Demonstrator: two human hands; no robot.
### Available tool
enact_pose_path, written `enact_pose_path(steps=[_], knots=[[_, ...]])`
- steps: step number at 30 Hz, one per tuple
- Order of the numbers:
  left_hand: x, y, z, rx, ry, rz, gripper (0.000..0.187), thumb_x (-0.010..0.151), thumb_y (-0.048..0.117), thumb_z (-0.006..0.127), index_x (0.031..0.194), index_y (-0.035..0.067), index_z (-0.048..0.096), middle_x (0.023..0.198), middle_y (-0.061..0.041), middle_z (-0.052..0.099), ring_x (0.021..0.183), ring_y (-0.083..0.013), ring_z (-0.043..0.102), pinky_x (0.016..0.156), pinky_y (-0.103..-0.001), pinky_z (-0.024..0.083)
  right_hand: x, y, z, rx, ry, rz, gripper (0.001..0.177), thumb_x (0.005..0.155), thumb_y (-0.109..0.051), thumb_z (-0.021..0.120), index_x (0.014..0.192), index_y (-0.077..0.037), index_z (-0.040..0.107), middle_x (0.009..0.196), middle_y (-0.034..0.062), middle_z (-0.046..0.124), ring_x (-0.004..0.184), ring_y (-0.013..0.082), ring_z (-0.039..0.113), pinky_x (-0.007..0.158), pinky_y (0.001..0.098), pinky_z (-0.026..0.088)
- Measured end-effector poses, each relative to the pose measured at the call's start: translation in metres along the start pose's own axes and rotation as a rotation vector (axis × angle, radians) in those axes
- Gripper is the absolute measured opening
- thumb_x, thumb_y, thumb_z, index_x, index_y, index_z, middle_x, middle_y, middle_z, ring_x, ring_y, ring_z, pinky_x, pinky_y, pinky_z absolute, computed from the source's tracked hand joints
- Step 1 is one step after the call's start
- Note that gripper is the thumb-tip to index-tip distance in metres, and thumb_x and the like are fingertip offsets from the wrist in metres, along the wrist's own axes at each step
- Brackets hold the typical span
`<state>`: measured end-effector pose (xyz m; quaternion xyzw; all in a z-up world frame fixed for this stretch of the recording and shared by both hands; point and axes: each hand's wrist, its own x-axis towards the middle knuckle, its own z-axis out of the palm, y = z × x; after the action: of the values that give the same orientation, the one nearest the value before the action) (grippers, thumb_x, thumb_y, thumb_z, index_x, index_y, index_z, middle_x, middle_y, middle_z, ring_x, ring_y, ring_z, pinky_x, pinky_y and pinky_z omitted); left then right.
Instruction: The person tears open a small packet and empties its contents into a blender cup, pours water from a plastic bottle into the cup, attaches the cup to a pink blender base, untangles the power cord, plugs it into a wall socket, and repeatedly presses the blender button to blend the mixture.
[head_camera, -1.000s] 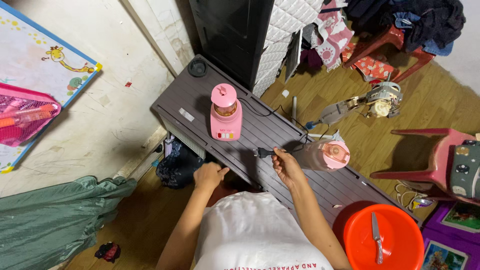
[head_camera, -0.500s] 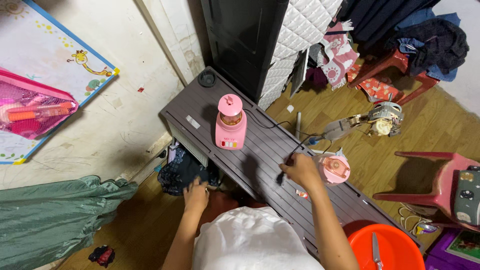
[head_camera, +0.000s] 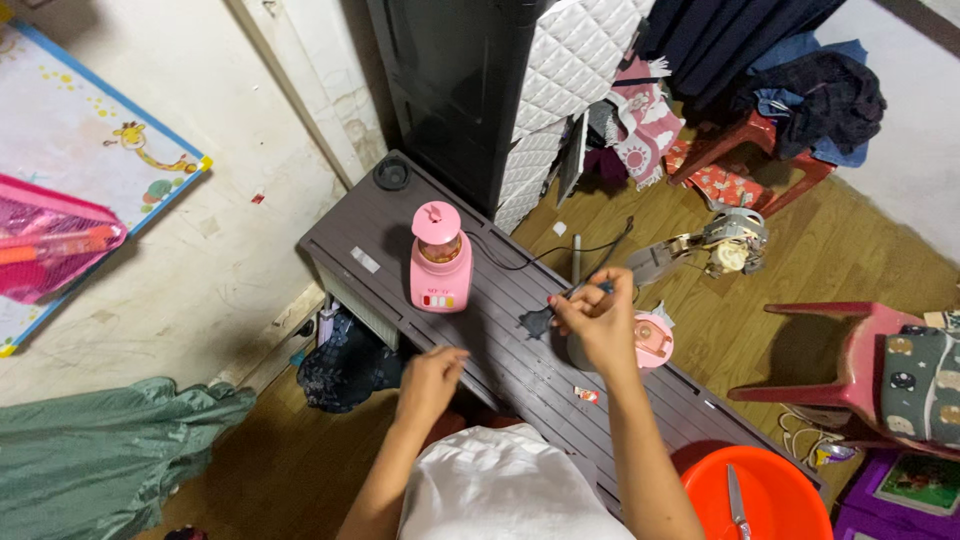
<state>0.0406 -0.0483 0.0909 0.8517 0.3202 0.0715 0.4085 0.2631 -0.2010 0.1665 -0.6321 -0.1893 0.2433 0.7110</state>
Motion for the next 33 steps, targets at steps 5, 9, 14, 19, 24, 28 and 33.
enact_pose_path(steps=[5, 9, 14, 19, 24, 28, 33], knots=[[-0.004, 0.049, 0.016, -0.361, -0.215, 0.197, 0.022, 0.086, 0.015, 0.076, 0.107, 0.006, 0.076, 0.094, -0.01, 0.075, 0.089, -0.0216, 0.074, 0.079, -0.033, 0.056, -0.024, 0.019, 0.005, 0.076, -0.062, -0.135, 0.05, 0.088, 0.008, 0.071, 0.133, -0.001, 0.05, 0.097, 0.0051, 0.065, 0.08, 0.0093, 0.064, 0.069, 0.0214, 0.055], [-0.001, 0.067, 0.03, -0.458, -0.259, 0.209, 0.021, 0.088, 0.01, 0.072, 0.108, 0.004, 0.075, 0.098, -0.009, 0.076, 0.091, -0.019, 0.073, 0.079, -0.031, 0.055, -0.033, 0.023, 0.009, -0.011, -0.044, -0.191, 0.032, 0.095, 0.009, 0.069, 0.126, 0.004, 0.066, 0.101, 0.0035, 0.058, 0.087, 0.0092, 0.061, 0.077, 0.0221, 0.054], [0.0, 0.054, 0.037, -0.463, -0.254, 0.187, 0.021, 0.088, 0.008, 0.071, 0.108, 0.003, 0.075, 0.1, -0.009, 0.076, 0.092, -0.0181, 0.073, 0.083, -0.03, 0.055, -0.034, 0.001, 0.014, -0.212, -0.023, -0.254, 0.036, 0.085, 0.008, 0.067, 0.12, 0.0, 0.065, 0.097, 0.0009, 0.054, 0.081, 0.0072, 0.062, 0.073, 0.0213, 0.051], [-0.002, 0.027, 0.043, -0.437, -0.228, 0.144, 0.02, 0.09, 0.008, 0.07, 0.108, 0.004, 0.075, 0.1, -0.008, 0.077, 0.092, -0.0173, 0.073, 0.082, -0.03, 0.056, -0.031, -0.026, 0.021, -0.637, 0.117, -0.344, 0.027, 0.083, -0.005, 0.077, 0.109, -0.007, 0.07, 0.085, 0.0034, 0.057, 0.071, 0.0114, 0.06, 0.06, 0.0245, 0.048], [-0.005, 0.001, 0.043, -0.442, -0.195, 0.066, 0.022, 0.09, 0.007, 0.07, 0.111, 0.003, 0.073, 0.102, -0.009, 0.079, 0.097, -0.0165, 0.075, 0.086, -0.03, 0.057, -0.024, -0.035, 0.026, -1.172, 0.229, -0.477, 0.026, 0.082, -0.024, 0.085, 0.102, -0.012, 0.074, 0.081, 0.0086, 0.061, 0.067, 0.0237, 0.061, 0.058, 0.0375, 0.046], [-0.009, -0.018, 0.043, -0.436, -0.163, 0.015, 0.025, 0.09, 0.006, 0.069, 0.114, 0.003, 0.072, 0.104, -0.009, 0.079, 0.1, -0.0169, 0.075, 0.091, -0.03, 0.056, -0.009, -0.033, 0.02, -1.213, 0.258, -0.757, 0.027, 0.083, -0.02, 0.082, 0.101, -0.005, 0.067, 0.097, 0.0118, 0.065, 0.085, 0.0298, 0.061, 0.074, 0.0397, 0.043], [-0.009, -0.037, 0.043, -0.479, -0.116, -0.008, 0.024, 0.089, 0.007, 0.07, 0.113, 0.003, 0.072, 0.102, -0.009, 0.079, 0.097, -0.0177, 0.076, 0.09, -0.031, 0.057, 0.008, -0.025, 0.015, -1.119, 0.314, -0.793, 0.032, 0.089, -0.017, 0.082, 0.113, -0.004, 0.064, 0.096, 0.0073, 0.065, 0.091, 0.0273, 0.061, 0.093, 0.0418, 0.04]])
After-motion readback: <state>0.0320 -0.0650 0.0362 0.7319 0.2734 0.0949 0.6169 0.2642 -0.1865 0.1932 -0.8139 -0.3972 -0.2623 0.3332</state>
